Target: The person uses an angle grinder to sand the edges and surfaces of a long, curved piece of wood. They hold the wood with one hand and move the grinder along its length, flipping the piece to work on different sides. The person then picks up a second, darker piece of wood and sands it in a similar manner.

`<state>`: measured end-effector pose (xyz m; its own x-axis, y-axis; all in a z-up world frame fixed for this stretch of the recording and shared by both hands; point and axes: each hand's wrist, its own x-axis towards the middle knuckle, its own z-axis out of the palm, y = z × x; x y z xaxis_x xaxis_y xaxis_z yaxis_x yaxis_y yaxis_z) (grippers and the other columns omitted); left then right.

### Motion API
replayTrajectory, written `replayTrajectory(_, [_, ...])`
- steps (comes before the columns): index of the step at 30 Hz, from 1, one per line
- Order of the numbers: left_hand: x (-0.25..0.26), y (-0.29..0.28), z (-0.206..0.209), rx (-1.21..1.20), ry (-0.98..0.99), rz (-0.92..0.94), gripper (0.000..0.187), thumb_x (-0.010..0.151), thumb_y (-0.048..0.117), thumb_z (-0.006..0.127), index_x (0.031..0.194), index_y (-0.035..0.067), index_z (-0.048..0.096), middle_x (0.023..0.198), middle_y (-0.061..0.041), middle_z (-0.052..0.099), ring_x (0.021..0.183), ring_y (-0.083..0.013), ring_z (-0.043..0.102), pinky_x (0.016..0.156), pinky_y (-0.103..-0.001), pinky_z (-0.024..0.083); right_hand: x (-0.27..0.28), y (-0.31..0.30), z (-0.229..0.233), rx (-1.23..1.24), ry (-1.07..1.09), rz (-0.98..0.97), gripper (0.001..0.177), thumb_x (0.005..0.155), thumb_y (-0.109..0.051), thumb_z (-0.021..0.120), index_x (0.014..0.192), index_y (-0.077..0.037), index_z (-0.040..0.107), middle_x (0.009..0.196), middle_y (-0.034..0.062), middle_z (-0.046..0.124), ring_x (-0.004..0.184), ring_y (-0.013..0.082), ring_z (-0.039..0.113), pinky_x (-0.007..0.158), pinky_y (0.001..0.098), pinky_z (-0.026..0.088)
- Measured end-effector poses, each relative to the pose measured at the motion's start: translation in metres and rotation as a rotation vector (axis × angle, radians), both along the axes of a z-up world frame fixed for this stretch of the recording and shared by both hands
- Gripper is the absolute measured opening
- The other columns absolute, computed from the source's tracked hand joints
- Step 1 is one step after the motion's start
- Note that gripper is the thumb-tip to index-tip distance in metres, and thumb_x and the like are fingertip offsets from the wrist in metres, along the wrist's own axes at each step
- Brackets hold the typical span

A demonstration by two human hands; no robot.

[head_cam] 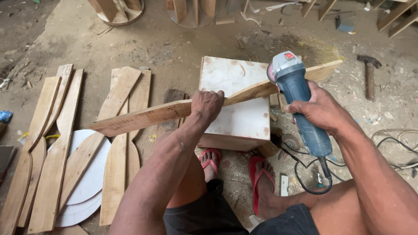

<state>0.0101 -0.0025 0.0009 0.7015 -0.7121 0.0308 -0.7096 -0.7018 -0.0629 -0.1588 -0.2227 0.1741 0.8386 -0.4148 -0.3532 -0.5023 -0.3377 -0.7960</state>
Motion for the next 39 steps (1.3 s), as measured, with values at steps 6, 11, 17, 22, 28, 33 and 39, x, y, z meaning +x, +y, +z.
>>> replayTrajectory(6, [0.008,-0.007,-0.020,-0.004,-0.005,0.003,0.027,0.107,0.017,0.051,0.080,0.017,0.057,0.054,0.008,0.045,0.045,-0.0098,0.035,0.060,-0.032,0.046,0.006,0.032,0.002,-0.157,0.096,0.117,0.053,0.075,0.000,0.070,0.126,-0.002,0.059,0.088,0.0183,0.067,0.066,0.0297,0.063,0.056,0.0417,0.050])
replayTrajectory(11, [0.009,-0.008,-0.021,-0.027,0.009,0.009,0.028,0.107,0.017,0.051,0.079,0.017,0.056,0.055,0.008,0.043,0.047,-0.0101,0.033,0.062,-0.032,0.043,0.011,0.075,0.018,-0.198,0.223,0.125,0.081,0.075,-0.001,0.069,0.151,-0.013,0.043,0.119,0.0184,0.069,0.091,0.0357,0.070,0.073,0.0507,0.058])
replayTrajectory(17, [0.010,-0.015,-0.023,0.007,0.075,-0.005,0.012,0.090,0.017,0.054,0.098,0.010,0.062,0.078,-0.006,0.072,0.077,-0.0283,0.074,0.072,-0.044,0.049,0.009,0.111,0.040,-0.264,0.310,0.217,0.092,0.081,-0.005,0.074,0.159,-0.003,0.026,0.126,0.0348,0.063,0.106,0.0484,0.069,0.098,0.0647,0.052])
replayTrajectory(22, [0.007,-0.015,-0.022,0.024,0.072,-0.014,0.012,0.091,0.016,0.054,0.098,0.009,0.061,0.079,-0.007,0.072,0.079,-0.0285,0.075,0.073,-0.044,0.049,0.003,0.111,0.045,-0.283,0.339,0.243,0.088,0.085,-0.004,0.073,0.159,0.000,0.025,0.130,0.0382,0.059,0.106,0.0497,0.069,0.099,0.0649,0.052])
replayTrajectory(28, [0.004,-0.008,-0.016,-0.056,0.002,0.014,0.029,0.106,0.019,0.051,0.077,0.017,0.057,0.054,0.005,0.054,0.046,-0.0115,0.042,0.067,-0.034,0.045,0.004,0.047,0.018,-0.027,0.249,-0.028,0.077,0.081,0.005,0.065,0.153,-0.012,0.043,0.114,0.0259,0.064,0.076,0.0367,0.062,0.063,0.0530,0.053])
replayTrajectory(33, [0.010,-0.011,-0.029,-0.034,0.041,0.006,0.032,0.108,0.018,0.049,0.076,0.018,0.052,0.053,0.009,0.041,0.045,-0.0098,0.032,0.075,-0.037,0.050,-0.007,-0.020,0.000,-0.013,0.098,-0.138,0.066,0.083,0.003,0.064,0.147,-0.005,0.049,0.099,0.0245,0.067,0.072,0.0376,0.065,0.058,0.0454,0.050])
replayTrajectory(39, [0.006,-0.005,-0.016,-0.065,0.090,0.021,0.032,0.106,0.010,0.046,0.075,0.017,0.052,0.052,0.007,0.042,0.045,-0.0108,0.035,0.079,-0.041,0.052,-0.016,-0.085,-0.020,-0.011,0.034,-0.179,0.044,0.089,-0.001,0.064,0.131,0.002,0.050,0.096,0.0212,0.066,0.072,0.0353,0.067,0.058,0.0444,0.053])
